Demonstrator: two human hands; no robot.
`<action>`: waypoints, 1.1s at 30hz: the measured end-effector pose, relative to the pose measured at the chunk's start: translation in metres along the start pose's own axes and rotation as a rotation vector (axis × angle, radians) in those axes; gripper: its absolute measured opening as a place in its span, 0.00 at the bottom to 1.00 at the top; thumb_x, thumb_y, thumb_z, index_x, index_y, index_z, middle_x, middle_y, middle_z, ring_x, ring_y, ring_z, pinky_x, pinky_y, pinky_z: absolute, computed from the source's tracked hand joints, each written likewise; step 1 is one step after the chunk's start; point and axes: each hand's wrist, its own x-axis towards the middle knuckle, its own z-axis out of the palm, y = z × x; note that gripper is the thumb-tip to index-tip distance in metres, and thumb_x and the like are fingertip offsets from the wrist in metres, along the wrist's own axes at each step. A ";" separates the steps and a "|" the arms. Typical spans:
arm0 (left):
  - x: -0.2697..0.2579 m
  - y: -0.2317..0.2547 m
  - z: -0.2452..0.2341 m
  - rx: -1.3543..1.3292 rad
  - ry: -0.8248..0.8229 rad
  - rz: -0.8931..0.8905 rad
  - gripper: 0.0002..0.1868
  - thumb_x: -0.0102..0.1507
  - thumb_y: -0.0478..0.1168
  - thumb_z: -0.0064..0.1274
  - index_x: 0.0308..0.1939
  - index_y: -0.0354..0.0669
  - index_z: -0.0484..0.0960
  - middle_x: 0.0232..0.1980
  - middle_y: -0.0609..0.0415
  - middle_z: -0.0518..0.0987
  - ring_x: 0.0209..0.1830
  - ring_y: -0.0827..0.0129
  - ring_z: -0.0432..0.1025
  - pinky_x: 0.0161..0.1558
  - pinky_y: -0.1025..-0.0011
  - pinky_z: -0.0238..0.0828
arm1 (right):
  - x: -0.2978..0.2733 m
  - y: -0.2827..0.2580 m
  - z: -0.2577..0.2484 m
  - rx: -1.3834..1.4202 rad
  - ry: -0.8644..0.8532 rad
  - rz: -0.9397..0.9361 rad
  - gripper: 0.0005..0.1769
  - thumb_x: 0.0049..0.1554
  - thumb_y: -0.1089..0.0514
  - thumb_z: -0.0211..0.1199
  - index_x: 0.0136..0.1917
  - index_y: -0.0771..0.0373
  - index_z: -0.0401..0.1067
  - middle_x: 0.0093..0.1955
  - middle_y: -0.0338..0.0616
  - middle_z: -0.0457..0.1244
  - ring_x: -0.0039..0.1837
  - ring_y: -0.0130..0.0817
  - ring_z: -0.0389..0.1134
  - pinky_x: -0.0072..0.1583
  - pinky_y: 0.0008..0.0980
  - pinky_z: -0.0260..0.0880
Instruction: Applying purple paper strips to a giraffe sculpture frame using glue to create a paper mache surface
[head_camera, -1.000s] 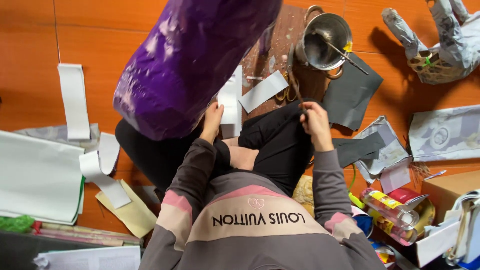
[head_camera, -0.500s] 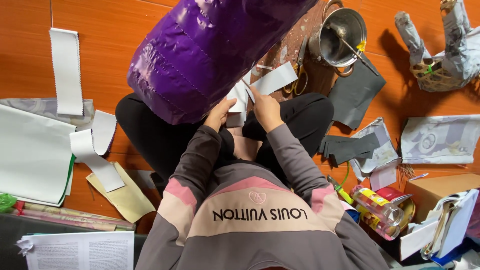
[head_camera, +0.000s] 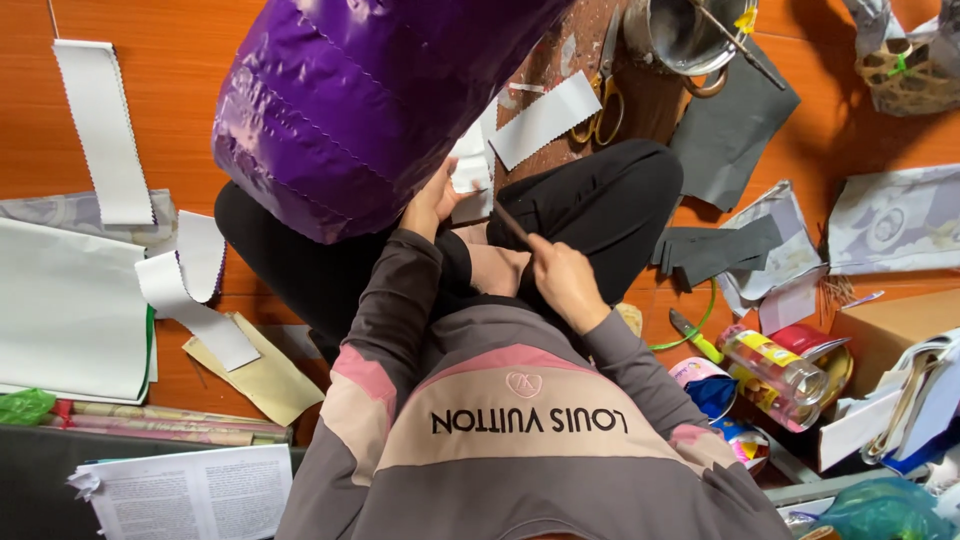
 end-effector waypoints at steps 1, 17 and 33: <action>-0.031 0.010 0.021 0.002 -0.020 0.007 0.11 0.65 0.40 0.47 0.48 0.41 0.67 0.44 0.61 0.65 0.41 0.64 0.67 0.34 0.58 0.77 | 0.001 0.000 -0.005 -0.013 0.003 0.035 0.22 0.57 0.55 0.51 0.65 0.48 0.69 0.40 0.52 0.65 0.43 0.58 0.70 0.45 0.52 0.73; -0.048 0.013 0.036 0.036 0.111 0.059 0.29 0.60 0.32 0.46 0.63 0.21 0.57 0.56 0.27 0.67 0.50 0.29 0.70 0.39 0.26 0.70 | 0.079 -0.036 -0.042 -0.009 0.135 -0.003 0.31 0.55 0.65 0.49 0.72 0.51 0.59 0.38 0.56 0.68 0.43 0.58 0.72 0.47 0.55 0.74; -0.043 0.012 0.027 0.025 0.117 0.070 0.29 0.61 0.31 0.45 0.63 0.20 0.54 0.57 0.24 0.67 0.53 0.27 0.68 0.43 0.26 0.67 | 0.108 -0.012 0.001 0.030 0.398 0.020 0.36 0.53 0.70 0.52 0.74 0.56 0.57 0.36 0.55 0.64 0.38 0.56 0.70 0.39 0.51 0.74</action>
